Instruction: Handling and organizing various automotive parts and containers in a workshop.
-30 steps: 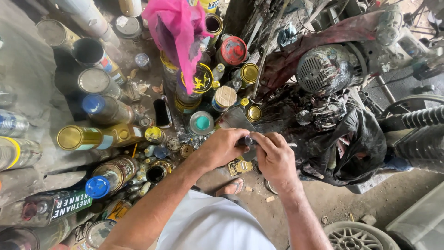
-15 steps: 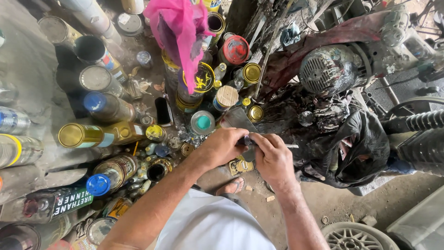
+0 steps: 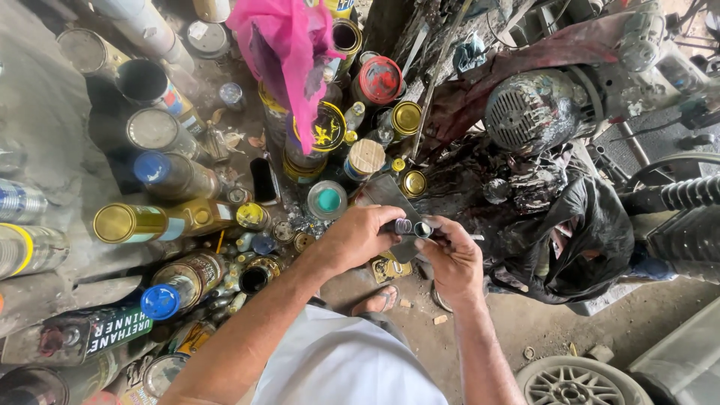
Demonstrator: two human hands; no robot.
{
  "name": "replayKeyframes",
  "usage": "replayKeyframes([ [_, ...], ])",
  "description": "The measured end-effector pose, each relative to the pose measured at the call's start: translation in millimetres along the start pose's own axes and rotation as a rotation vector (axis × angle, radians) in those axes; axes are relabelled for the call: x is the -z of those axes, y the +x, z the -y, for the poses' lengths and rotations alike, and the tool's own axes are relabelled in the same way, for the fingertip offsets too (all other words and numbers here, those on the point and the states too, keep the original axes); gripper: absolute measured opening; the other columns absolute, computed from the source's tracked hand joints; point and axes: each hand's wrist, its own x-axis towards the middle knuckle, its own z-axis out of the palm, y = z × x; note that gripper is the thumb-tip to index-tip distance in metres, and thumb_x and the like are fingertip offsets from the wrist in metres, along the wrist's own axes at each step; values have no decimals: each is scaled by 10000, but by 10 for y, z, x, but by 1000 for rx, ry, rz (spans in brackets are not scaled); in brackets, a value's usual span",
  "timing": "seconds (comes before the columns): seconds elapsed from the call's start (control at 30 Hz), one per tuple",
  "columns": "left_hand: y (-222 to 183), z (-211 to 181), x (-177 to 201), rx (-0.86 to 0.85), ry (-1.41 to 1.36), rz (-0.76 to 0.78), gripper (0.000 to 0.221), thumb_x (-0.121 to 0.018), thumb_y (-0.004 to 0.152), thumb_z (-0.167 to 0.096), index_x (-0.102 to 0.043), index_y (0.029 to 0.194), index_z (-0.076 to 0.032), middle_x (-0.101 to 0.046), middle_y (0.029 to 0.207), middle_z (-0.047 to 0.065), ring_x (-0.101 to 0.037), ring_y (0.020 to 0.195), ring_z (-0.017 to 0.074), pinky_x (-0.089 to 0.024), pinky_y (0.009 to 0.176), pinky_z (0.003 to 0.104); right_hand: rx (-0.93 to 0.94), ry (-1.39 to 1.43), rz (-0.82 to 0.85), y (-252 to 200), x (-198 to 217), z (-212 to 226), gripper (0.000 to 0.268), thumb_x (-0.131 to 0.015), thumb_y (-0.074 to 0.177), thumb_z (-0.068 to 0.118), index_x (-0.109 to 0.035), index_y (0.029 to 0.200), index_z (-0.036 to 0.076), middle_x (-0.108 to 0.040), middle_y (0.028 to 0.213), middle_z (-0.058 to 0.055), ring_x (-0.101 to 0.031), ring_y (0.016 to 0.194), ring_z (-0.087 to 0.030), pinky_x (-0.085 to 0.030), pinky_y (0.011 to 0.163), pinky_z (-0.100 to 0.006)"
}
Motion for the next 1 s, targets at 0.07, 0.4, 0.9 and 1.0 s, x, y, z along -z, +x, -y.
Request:
replayKeyframes([
  [0.07,-4,7,1,42,-4,16,359,-783,834,-148,-687,1174,-85,-744,998,158,-739,918,317,-568,776,390,12,-7,-13,-9,-41,75,348,-713,902,-60,-651,1236,16,-721,1070,8,-648,935,-52,-548,812,-207],
  [0.4,-69,38,192,98,35,-28,376,-788,828,-132,-691,1188,-79,-751,1012,161,-743,906,297,-566,770,380,197,-795,-43,99,-248,530,364,-730,855,11,-699,1212,74,-721,1039,-88,-722,910,-185,-583,779,-287],
  [0.9,-162,35,295,203,-18,-49,365,-757,858,-156,-695,1207,-69,-772,964,140,-758,826,192,-577,731,316,175,-794,-2,281,-227,62,375,-723,845,16,-663,1215,33,-721,1112,-168,-734,962,-279,-584,794,-344],
  [1.0,-119,35,305,232,-62,-43,404,-753,851,-154,-672,1239,-73,-762,1000,131,-753,804,185,-573,710,315,-54,-682,-91,283,-225,54,378,-736,860,50,-670,1232,63,-760,1034,-128,-734,883,-277,-585,784,-332],
])
